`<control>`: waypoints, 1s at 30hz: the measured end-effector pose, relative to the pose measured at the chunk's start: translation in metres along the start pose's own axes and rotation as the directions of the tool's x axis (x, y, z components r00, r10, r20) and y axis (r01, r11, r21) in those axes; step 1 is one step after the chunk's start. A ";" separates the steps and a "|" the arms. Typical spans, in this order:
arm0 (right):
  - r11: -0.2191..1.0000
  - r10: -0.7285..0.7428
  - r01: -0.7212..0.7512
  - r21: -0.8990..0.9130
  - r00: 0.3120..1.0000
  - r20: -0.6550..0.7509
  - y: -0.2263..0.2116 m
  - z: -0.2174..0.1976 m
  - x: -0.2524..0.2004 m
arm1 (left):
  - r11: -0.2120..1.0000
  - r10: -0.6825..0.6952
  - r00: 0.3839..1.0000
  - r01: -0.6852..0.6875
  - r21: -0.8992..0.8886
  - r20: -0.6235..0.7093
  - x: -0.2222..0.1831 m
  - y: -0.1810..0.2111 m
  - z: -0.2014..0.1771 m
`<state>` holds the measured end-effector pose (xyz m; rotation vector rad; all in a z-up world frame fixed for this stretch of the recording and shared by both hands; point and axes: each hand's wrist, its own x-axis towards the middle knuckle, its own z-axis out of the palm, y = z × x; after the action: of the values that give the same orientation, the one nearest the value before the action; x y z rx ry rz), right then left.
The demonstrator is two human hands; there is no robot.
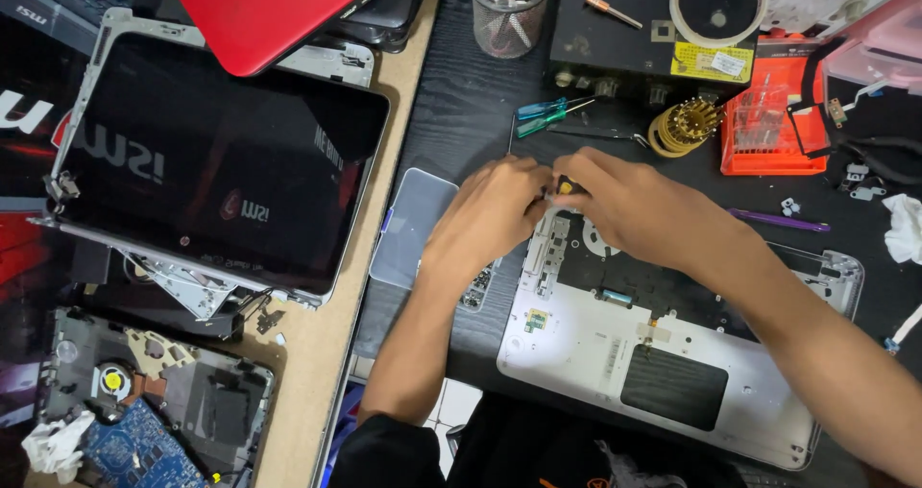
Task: The person works on a partially disassembled laptop chassis on a repair bench, prying along the edge of the laptop body with a purple pry tool held in the right hand while the left hand steadies the chassis. They then pick up a yellow-handled screwdriver and drive screws into the laptop frame.
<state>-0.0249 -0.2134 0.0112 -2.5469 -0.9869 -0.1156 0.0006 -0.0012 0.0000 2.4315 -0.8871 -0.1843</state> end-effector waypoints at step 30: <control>0.833 0.084 0.072 -0.548 0.963 0.255 -0.038 -0.035 0.033 | 0.994 -0.063 0.992 0.052 0.095 0.113 -0.005 0.001 0.007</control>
<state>-0.0232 -0.1811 0.0635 -3.1665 -1.1840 -0.0586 -0.0059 -0.0010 -0.0056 2.5550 -0.8937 -0.3152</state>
